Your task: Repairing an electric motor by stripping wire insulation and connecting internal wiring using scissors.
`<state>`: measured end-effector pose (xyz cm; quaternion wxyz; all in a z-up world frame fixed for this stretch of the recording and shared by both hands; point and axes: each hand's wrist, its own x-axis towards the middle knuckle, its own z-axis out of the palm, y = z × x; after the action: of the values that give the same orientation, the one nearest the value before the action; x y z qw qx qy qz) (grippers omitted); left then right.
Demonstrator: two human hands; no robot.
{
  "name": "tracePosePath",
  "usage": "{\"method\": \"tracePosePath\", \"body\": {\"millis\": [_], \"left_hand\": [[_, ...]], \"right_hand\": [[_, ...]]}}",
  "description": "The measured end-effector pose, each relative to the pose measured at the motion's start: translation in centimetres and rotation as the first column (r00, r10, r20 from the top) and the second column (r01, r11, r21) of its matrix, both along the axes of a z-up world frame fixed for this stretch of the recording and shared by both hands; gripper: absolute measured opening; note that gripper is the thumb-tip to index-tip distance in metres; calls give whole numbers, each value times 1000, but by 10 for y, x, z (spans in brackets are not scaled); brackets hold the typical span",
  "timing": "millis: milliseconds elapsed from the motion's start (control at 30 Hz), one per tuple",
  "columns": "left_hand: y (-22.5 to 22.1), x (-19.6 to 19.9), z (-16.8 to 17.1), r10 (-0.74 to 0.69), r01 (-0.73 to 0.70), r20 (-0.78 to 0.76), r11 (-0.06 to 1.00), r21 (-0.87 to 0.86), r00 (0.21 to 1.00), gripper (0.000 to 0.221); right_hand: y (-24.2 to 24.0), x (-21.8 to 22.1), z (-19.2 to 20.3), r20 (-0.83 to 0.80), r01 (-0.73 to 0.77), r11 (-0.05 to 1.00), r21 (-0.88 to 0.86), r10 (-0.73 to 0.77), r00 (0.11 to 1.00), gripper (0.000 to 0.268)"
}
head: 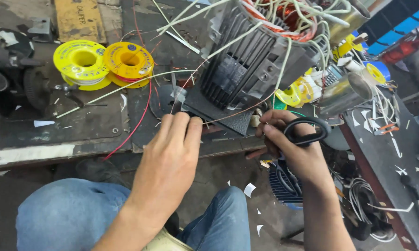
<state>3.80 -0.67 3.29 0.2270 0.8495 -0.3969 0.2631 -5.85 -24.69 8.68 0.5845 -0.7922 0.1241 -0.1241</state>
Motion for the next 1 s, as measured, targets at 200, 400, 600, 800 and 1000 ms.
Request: {"method": "tracePosePath", "body": {"millis": [200,400,600,800,1000], "left_hand": [[-7,4,-17,-467,177,-449,816,-550,762,25],[1,-11,-9,-746,-217,-585,658,-721,-318,16],[-9,-25,-20,-744,-189,-641,668,-720,-189,14],[-6,-25,-18,-759,-215,-615,651,-728,-215,19],[-8,-25,-25,-754,-239,-613,656,-716,-234,12]], "right_hand": [[-2,-1,-5,23,-13,996,-93,15,1000,33],[10,-33,4,458,484,303,-821,-158,875,17],[25,-28,-4,46,-212,573,-792,402,914,22],[-2,12,-3,233,150,204,-967,481,845,27],[34,18,3,220,159,153,-975,728,650,19]]}}
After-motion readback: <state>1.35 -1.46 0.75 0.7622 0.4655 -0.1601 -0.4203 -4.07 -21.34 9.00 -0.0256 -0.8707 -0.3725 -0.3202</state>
